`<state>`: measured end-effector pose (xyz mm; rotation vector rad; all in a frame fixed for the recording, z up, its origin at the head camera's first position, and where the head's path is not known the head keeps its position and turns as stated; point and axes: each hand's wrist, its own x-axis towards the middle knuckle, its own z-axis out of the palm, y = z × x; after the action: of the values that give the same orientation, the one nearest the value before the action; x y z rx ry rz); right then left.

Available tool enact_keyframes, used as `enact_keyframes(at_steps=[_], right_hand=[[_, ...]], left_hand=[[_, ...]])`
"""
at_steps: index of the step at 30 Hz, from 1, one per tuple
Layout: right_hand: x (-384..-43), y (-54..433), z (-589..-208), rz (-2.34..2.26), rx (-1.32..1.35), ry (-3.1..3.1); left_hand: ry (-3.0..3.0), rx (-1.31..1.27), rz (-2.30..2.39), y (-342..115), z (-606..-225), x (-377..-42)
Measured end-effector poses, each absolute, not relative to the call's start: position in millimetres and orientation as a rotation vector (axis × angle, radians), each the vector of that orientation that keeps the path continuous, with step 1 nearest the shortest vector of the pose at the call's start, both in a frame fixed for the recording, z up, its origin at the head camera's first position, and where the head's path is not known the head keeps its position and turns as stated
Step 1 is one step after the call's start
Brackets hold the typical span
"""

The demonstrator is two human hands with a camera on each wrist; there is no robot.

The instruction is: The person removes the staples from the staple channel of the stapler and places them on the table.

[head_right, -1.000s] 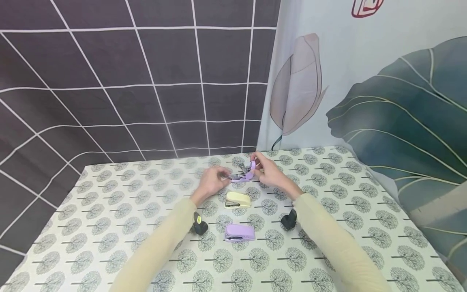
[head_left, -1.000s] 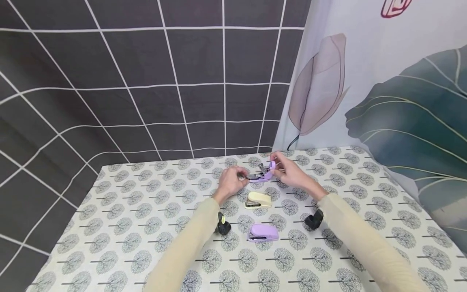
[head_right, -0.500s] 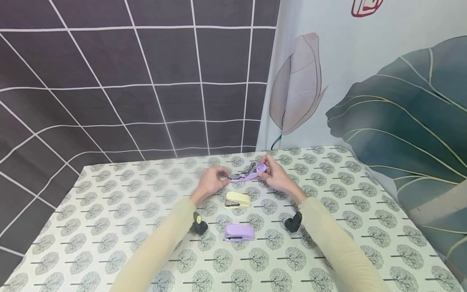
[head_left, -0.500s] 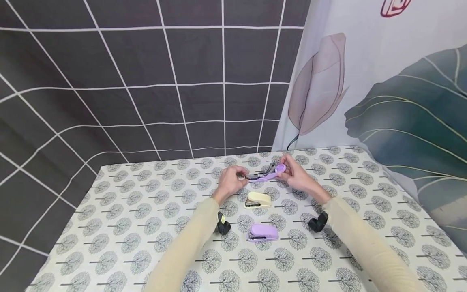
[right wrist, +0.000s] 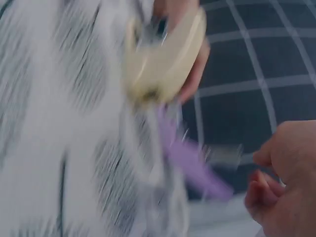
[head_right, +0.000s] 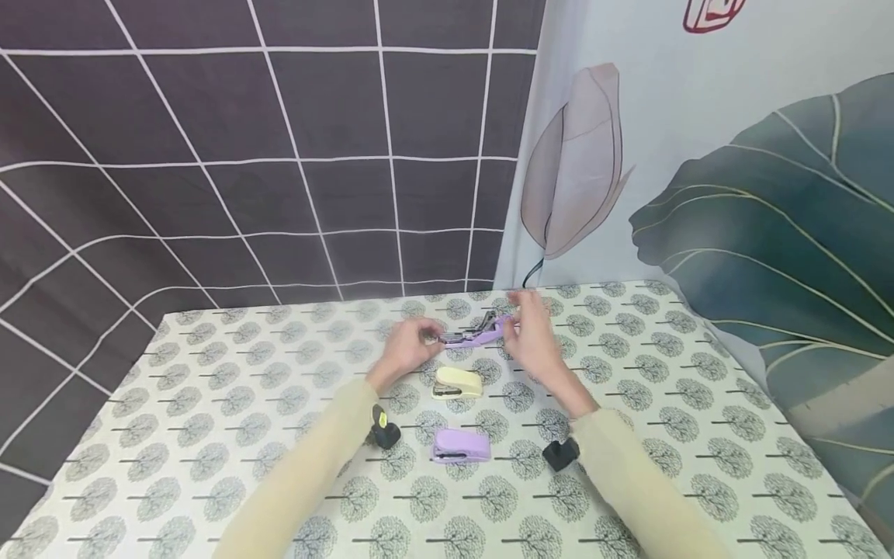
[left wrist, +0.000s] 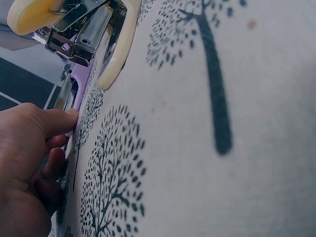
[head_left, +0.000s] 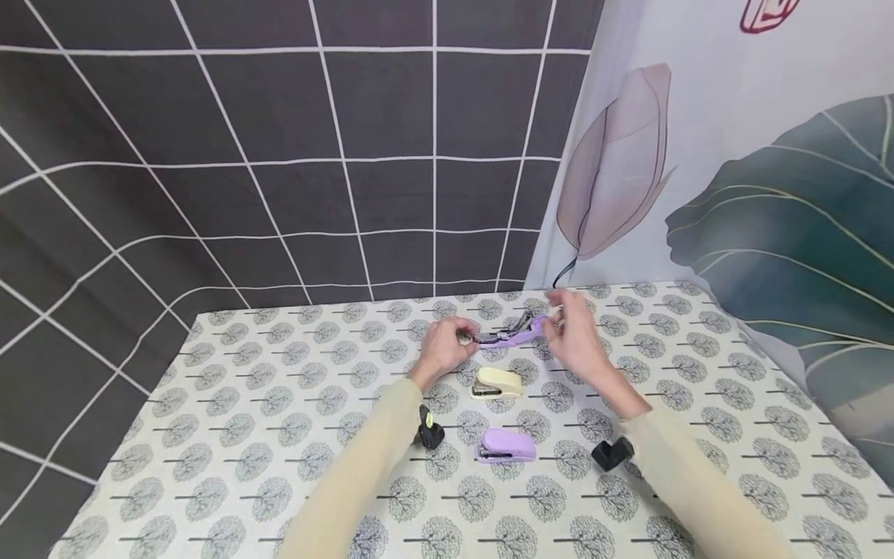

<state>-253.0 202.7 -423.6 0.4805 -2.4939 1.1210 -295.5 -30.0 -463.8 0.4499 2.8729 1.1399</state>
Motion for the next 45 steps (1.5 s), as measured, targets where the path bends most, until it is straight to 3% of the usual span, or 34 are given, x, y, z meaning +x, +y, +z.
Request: enact_keyframes(at_steps=[4, 10, 26, 37, 45], right_hand=[[-252, 177, -412, 1.361, 0.552, -2.607], [-260, 161, -417, 1.754, 0.253, -2.843], [-273, 149, -430, 1.671, 0.052, -2.932], [-276, 143, -431, 2.059, -0.066, -2.736], [-275, 136, -436, 2.095, -0.134, -2.672]], left_hand=[[2.887, 0.439, 1.135, -30, -464, -297], [2.876, 0.476, 1.12, -27, -466, -295], [2.886, 0.492, 1.127, -26, -465, -295], [2.903, 0.519, 1.128, -29, -465, -296], [2.919, 0.506, 1.107, -31, -466, -296]])
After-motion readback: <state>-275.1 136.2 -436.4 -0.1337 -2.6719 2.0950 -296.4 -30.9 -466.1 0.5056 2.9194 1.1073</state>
